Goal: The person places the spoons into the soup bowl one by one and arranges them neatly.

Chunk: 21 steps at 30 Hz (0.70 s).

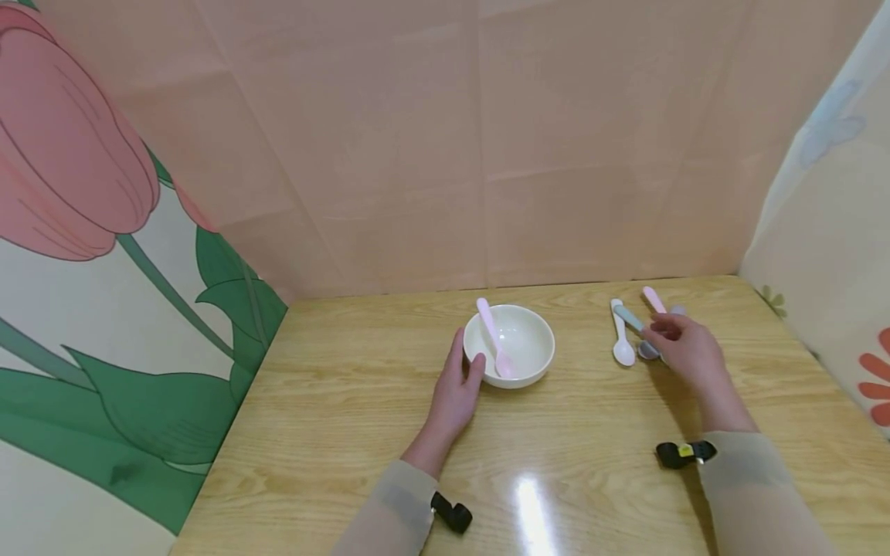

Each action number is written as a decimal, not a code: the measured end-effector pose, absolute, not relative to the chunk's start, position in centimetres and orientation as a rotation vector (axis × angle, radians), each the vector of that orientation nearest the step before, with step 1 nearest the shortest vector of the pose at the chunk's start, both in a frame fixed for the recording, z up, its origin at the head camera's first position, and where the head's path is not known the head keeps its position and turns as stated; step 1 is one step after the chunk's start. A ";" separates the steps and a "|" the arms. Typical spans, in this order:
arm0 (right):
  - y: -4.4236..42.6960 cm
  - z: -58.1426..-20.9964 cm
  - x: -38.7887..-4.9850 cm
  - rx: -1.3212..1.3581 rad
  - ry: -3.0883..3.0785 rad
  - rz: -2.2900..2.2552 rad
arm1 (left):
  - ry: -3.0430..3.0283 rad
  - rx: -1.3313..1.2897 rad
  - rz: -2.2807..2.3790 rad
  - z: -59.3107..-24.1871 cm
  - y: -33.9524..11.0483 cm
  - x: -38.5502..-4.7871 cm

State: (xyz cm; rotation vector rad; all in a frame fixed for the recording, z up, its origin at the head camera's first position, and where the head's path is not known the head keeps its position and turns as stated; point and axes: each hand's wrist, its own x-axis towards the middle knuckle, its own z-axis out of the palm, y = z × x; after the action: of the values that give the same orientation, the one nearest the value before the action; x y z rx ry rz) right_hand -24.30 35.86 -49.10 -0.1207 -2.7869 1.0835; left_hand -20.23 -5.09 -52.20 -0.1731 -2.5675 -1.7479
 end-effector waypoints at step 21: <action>35.6 -49.2 -24.3 -0.066 -2.812 1.076 | -2.573 -0.174 -1.741 -52.2 -5.1 -20.3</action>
State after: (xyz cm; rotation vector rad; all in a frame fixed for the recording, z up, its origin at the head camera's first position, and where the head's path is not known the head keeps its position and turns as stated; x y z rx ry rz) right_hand -24.32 35.60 -49.18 -0.0657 -2.8118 1.0756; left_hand -20.25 -5.14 -52.25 -0.1745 -2.5731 -1.7409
